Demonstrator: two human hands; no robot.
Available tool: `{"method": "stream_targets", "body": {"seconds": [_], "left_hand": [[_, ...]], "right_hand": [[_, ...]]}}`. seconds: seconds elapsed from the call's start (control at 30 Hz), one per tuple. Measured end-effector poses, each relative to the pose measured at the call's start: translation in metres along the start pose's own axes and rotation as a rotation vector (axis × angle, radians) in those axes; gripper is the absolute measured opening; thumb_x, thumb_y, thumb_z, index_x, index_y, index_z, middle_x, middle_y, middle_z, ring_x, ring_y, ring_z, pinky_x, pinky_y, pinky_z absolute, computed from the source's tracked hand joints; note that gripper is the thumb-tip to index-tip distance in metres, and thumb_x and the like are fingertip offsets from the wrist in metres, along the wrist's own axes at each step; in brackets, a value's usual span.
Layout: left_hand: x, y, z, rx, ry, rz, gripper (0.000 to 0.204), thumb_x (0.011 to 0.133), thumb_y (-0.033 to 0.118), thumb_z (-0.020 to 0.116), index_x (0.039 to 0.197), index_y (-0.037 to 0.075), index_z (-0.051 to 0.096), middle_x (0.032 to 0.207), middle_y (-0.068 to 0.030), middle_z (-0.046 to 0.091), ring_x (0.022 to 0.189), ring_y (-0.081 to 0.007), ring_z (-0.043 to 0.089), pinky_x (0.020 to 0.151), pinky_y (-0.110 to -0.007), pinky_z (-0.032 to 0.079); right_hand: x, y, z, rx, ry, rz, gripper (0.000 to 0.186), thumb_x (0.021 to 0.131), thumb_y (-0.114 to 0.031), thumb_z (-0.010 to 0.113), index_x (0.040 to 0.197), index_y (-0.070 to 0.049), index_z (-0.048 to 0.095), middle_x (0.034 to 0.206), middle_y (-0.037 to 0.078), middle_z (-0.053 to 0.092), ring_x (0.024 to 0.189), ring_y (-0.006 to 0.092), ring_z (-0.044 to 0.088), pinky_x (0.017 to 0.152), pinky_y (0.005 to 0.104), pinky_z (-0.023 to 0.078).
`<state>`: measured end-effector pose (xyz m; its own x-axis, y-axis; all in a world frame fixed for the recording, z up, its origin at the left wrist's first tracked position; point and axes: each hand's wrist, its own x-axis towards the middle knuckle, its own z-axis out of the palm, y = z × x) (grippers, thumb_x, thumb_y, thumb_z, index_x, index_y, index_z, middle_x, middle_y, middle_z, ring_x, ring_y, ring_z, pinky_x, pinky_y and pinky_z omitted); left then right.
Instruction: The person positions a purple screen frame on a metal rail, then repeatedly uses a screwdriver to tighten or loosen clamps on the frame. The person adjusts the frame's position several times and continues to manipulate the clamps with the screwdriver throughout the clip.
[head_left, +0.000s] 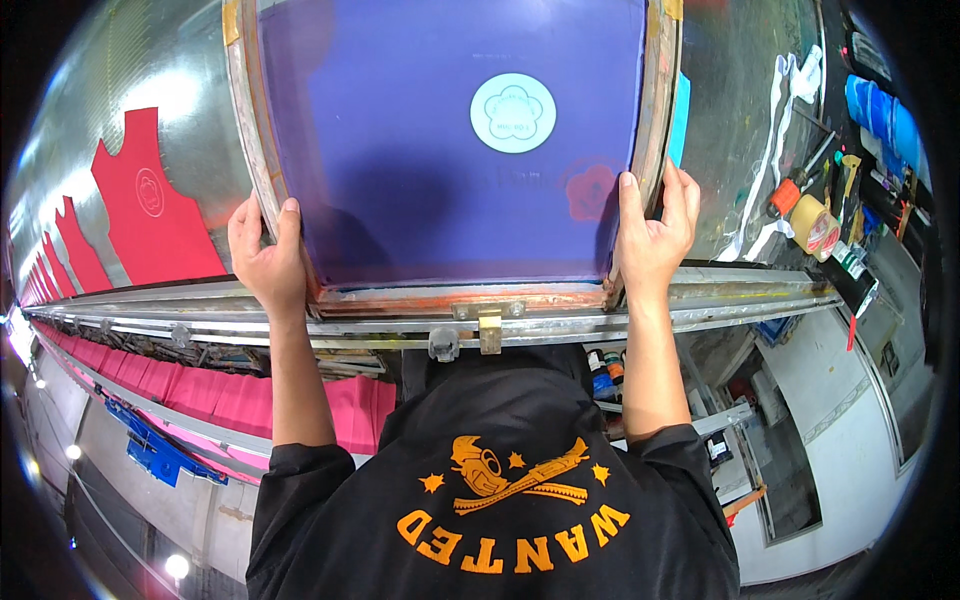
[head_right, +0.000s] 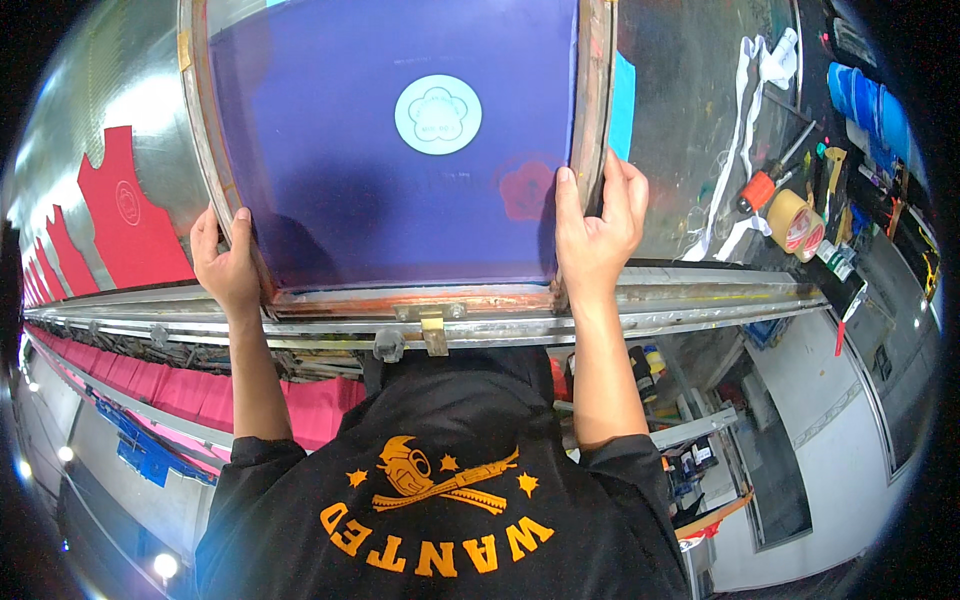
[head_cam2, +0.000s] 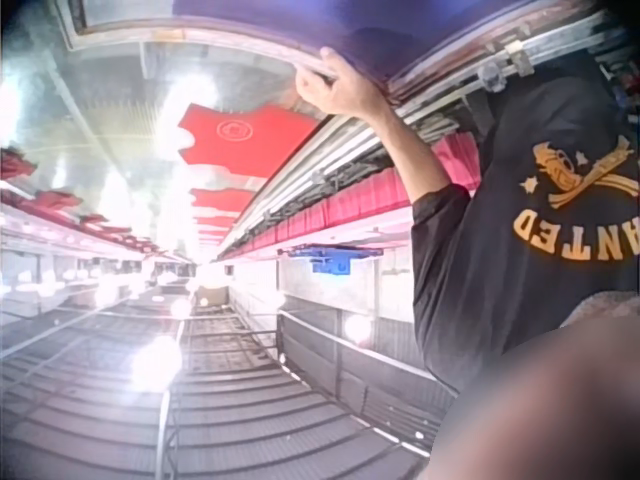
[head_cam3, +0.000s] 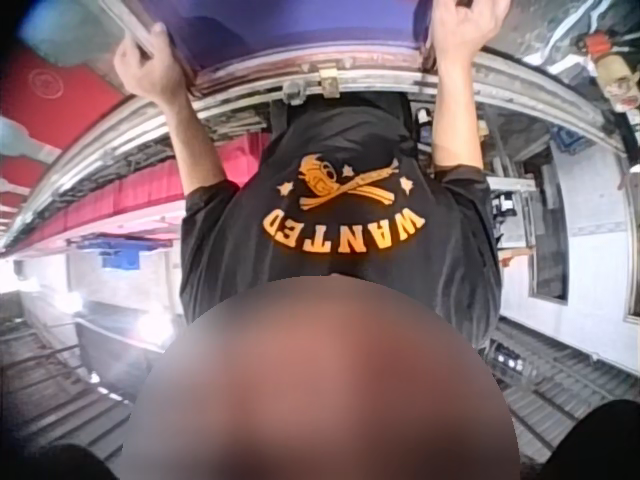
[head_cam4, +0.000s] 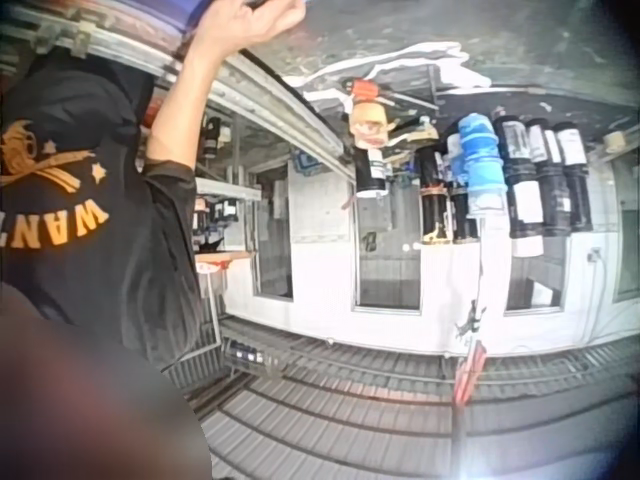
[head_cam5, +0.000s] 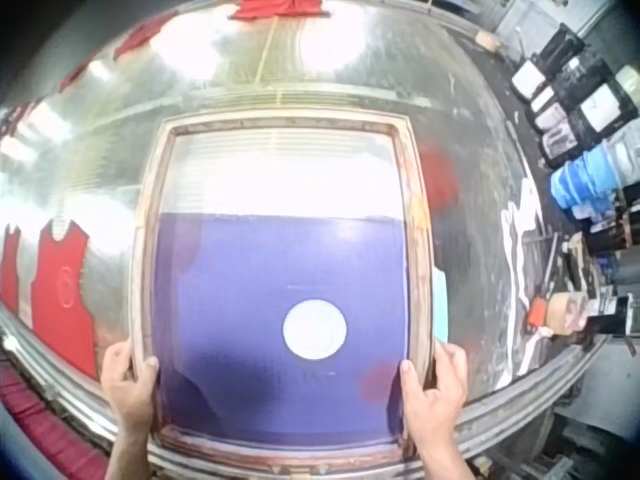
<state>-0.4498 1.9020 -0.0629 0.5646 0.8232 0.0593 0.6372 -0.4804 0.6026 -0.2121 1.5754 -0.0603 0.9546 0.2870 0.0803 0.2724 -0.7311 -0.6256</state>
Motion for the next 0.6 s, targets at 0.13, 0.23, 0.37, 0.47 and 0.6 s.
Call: {"method": "stream_targets", "body": {"seconds": [0.13, 0.23, 0.37, 0.47, 0.6], "left_hand": [[0.0006, 0.0038, -0.0005, -0.017, -0.004, -0.027, 0.035, 0.09, 0.011, 0.081, 0.123, -0.002, 0.074, 0.112, -0.0089, 0.069, 0.103, -0.0186, 0.065, 0.093, -0.033, 0.051], [0.0002, 0.0028, -0.0006, -0.031, -0.012, -0.042, 0.035, 0.091, 0.01, 0.081, 0.123, -0.002, 0.074, 0.112, -0.0089, 0.069, 0.102, -0.018, 0.065, 0.092, -0.033, 0.051], [-0.0003, -0.0003, 0.0, -0.047, -0.012, -0.064, 0.036, 0.091, 0.01, 0.08, 0.124, -0.002, 0.073, 0.112, -0.0086, 0.069, 0.101, -0.0176, 0.065, 0.092, -0.032, 0.051], [0.0015, 0.0053, -0.0011, 0.003, -0.027, -0.05, 0.036, 0.091, 0.009, 0.079, 0.125, -0.002, 0.073, 0.112, -0.0085, 0.069, 0.1, -0.0172, 0.065, 0.092, -0.032, 0.051], [0.0003, 0.0024, -0.0018, 0.023, -0.034, -0.076, 0.036, 0.092, 0.01, 0.079, 0.126, -0.001, 0.073, 0.113, -0.0083, 0.068, 0.102, -0.0176, 0.065, 0.093, -0.032, 0.05]], "right_hand": [[-0.001, -0.0005, 0.0023, 0.008, 0.001, 0.008, 0.047, 0.091, -0.012, 0.08, 0.131, 0.006, 0.066, 0.116, 0.017, 0.062, 0.108, 0.0291, 0.062, 0.096, 0.0392, 0.05], [-0.0013, 0.0004, 0.0017, 0.0, -0.005, 0.008, 0.047, 0.092, -0.013, 0.08, 0.132, 0.006, 0.066, 0.117, 0.017, 0.061, 0.109, 0.0294, 0.062, 0.096, 0.0393, 0.05], [-0.002, 0.0022, 0.0018, -0.019, -0.004, -0.006, 0.048, 0.091, -0.013, 0.081, 0.133, 0.006, 0.065, 0.118, 0.017, 0.061, 0.109, 0.0295, 0.062, 0.097, 0.0393, 0.05], [-0.0028, 0.0022, 0.0012, -0.026, -0.017, 0.017, 0.049, 0.091, -0.014, 0.081, 0.134, 0.005, 0.065, 0.118, 0.017, 0.061, 0.11, 0.0297, 0.062, 0.097, 0.0392, 0.05], [-0.0006, -0.0024, 0.0009, -0.02, -0.028, 0.047, 0.05, 0.091, -0.014, 0.081, 0.134, 0.005, 0.065, 0.118, 0.017, 0.062, 0.111, 0.0305, 0.062, 0.098, 0.0395, 0.049]]}}
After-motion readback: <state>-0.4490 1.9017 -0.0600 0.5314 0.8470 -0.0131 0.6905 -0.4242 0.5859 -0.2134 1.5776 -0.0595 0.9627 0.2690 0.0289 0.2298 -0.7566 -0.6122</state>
